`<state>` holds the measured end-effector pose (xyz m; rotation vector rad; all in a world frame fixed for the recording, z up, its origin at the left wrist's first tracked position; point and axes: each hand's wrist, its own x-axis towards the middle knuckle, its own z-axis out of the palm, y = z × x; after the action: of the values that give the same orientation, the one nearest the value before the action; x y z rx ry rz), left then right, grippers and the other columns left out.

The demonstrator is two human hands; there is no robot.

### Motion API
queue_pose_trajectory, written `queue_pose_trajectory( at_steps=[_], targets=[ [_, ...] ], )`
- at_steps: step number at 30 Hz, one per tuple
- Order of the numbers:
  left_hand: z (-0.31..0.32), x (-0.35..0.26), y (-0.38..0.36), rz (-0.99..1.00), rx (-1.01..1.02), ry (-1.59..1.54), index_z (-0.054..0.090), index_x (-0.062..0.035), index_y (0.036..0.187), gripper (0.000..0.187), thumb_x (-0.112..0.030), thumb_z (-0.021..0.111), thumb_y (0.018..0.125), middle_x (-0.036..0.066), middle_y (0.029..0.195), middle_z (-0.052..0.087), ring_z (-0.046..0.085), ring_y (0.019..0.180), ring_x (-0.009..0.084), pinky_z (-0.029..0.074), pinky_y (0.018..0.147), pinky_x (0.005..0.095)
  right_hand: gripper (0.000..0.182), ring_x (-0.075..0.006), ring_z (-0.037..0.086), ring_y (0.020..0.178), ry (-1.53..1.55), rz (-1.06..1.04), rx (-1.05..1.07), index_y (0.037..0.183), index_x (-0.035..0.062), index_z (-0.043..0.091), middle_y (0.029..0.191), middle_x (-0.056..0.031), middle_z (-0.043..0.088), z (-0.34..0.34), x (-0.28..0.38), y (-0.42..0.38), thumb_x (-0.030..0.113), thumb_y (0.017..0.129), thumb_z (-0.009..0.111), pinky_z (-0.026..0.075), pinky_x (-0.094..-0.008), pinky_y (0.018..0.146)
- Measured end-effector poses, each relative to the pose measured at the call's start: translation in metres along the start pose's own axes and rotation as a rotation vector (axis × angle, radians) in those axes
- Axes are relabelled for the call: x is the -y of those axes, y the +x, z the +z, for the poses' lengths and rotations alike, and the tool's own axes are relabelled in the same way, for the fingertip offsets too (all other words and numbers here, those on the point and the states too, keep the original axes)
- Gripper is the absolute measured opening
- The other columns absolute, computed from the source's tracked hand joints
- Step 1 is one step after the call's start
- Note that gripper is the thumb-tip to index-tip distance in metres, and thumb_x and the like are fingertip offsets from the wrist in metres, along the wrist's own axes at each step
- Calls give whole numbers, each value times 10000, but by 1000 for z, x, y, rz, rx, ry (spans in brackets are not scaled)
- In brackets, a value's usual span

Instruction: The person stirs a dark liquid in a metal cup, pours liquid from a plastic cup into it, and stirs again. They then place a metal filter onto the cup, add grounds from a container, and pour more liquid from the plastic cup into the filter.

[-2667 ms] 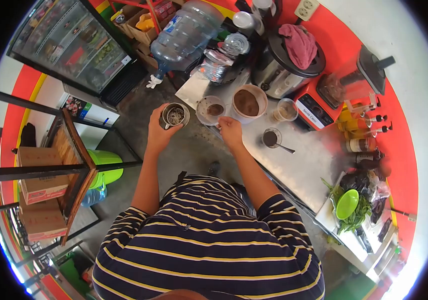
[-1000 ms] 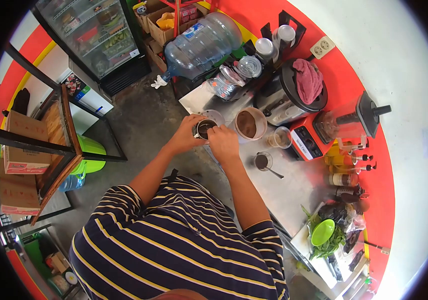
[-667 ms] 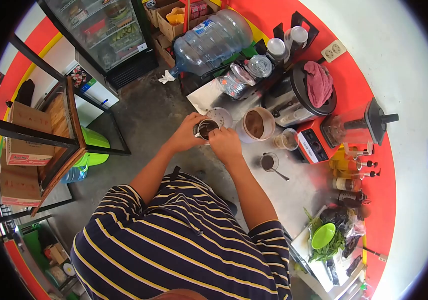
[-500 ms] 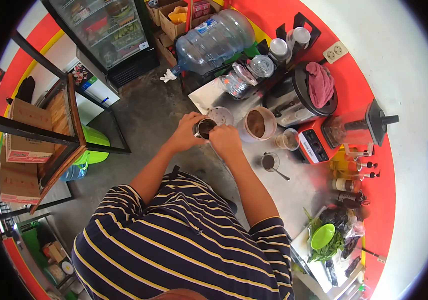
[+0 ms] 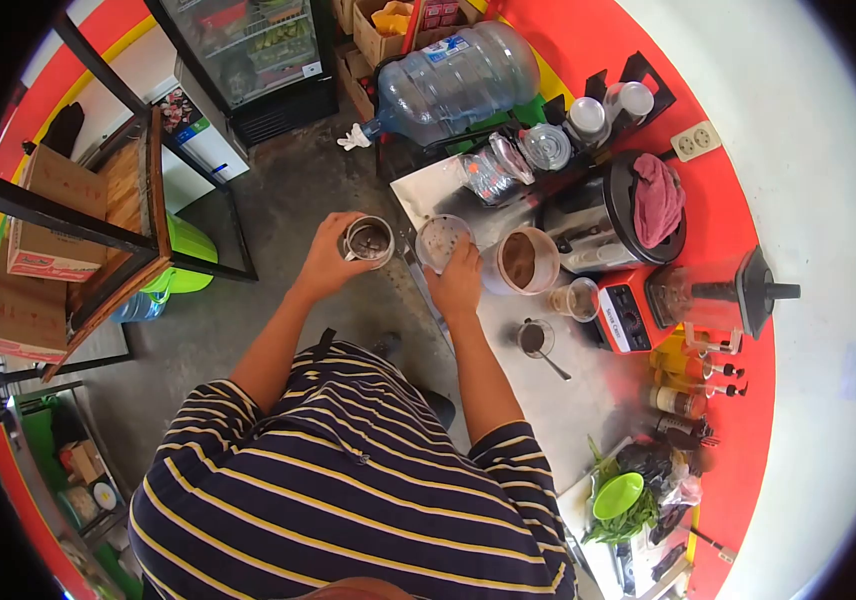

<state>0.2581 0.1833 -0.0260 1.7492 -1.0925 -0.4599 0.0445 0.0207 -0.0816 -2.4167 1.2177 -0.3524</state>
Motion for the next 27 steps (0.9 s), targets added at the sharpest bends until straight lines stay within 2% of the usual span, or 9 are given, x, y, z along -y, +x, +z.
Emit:
queue_pose_trajectory(
  at_steps=[1, 4, 7, 10, 13, 17, 19, 26, 27],
  targets=[
    [-3, 0, -4, -25, -9, -7, 667, -40, 1396, 769, -185, 974, 706, 130, 1353, 641, 613, 1307, 334, 474, 1142, 424, 1195, -518, 398, 1510, 13, -5, 20, 1724, 10, 177, 1659, -339, 381, 4, -2, 0, 346, 848, 917, 377, -532, 1252],
    [-16, 3, -17, -70, -28, -22, 678, -50, 1385, 751, -194, 970, 709, 133, 1354, 636, 593, 1330, 348, 467, 1153, 443, 1326, -511, 264, 1601, -74, 140, 69, 1756, 55, 101, 1741, -339, 232, 8, 11, 14, 441, 813, 949, 277, -548, 1314],
    [-28, -1, -26, -116, -29, -10, 673, -42, 1389, 736, -149, 962, 720, 126, 1357, 629, 604, 1326, 327, 476, 1152, 430, 1366, -506, 193, 1639, -90, 144, 64, 1771, 119, 107, 1773, -340, 144, 13, 20, 27, 513, 782, 962, 256, -602, 1310],
    [-39, -5, -31, -158, -33, 35, 670, -45, 1394, 733, -122, 957, 724, 119, 1357, 628, 620, 1307, 317, 488, 1143, 420, 1334, -520, 193, 1629, -128, 222, 93, 1774, 176, 133, 1767, -337, 155, 20, 26, 40, 509, 780, 958, 245, -651, 1288],
    [-43, 2, -34, -143, -49, 43, 667, -91, 1412, 767, -181, 965, 711, 70, 1363, 644, 632, 1272, 263, 485, 1023, 404, 1292, -527, 212, 1610, -98, 266, 65, 1765, 186, 166, 1755, -335, 170, 27, 24, 45, 468, 782, 956, 254, -662, 1268],
    [-41, 6, -33, -135, -55, 41, 665, -99, 1413, 767, -185, 963, 712, 68, 1360, 646, 633, 1261, 258, 484, 1019, 417, 1248, -529, 242, 1584, -93, 289, 79, 1746, 170, 214, 1731, -330, 206, 25, 23, 40, 429, 775, 954, 272, -645, 1259],
    [-39, -1, -28, -145, -58, 28, 675, -51, 1376, 734, -129, 958, 703, 120, 1345, 644, 635, 1279, 324, 493, 1113, 424, 1178, -528, 261, 1559, -19, 208, 31, 1710, 161, 308, 1691, -322, 260, 19, 29, 31, 409, 756, 953, 255, -650, 1266],
    [-19, -18, -2, -50, -20, -47, 669, -45, 1377, 740, -136, 956, 701, 127, 1349, 645, 631, 1289, 332, 487, 1123, 427, 1123, -555, 261, 1542, 55, -32, -218, 1665, 112, 397, 1694, -322, 250, -58, 71, -24, 385, 733, 961, 264, -677, 1249],
    [-15, -20, 1, -26, -6, -40, 664, -59, 1395, 750, -148, 958, 711, 103, 1354, 648, 640, 1266, 293, 495, 1062, 406, 1123, -555, 261, 1542, 53, -9, -246, 1665, 112, 397, 1694, -322, 250, -72, 67, -26, 385, 733, 961, 264, -677, 1249]
  ],
)
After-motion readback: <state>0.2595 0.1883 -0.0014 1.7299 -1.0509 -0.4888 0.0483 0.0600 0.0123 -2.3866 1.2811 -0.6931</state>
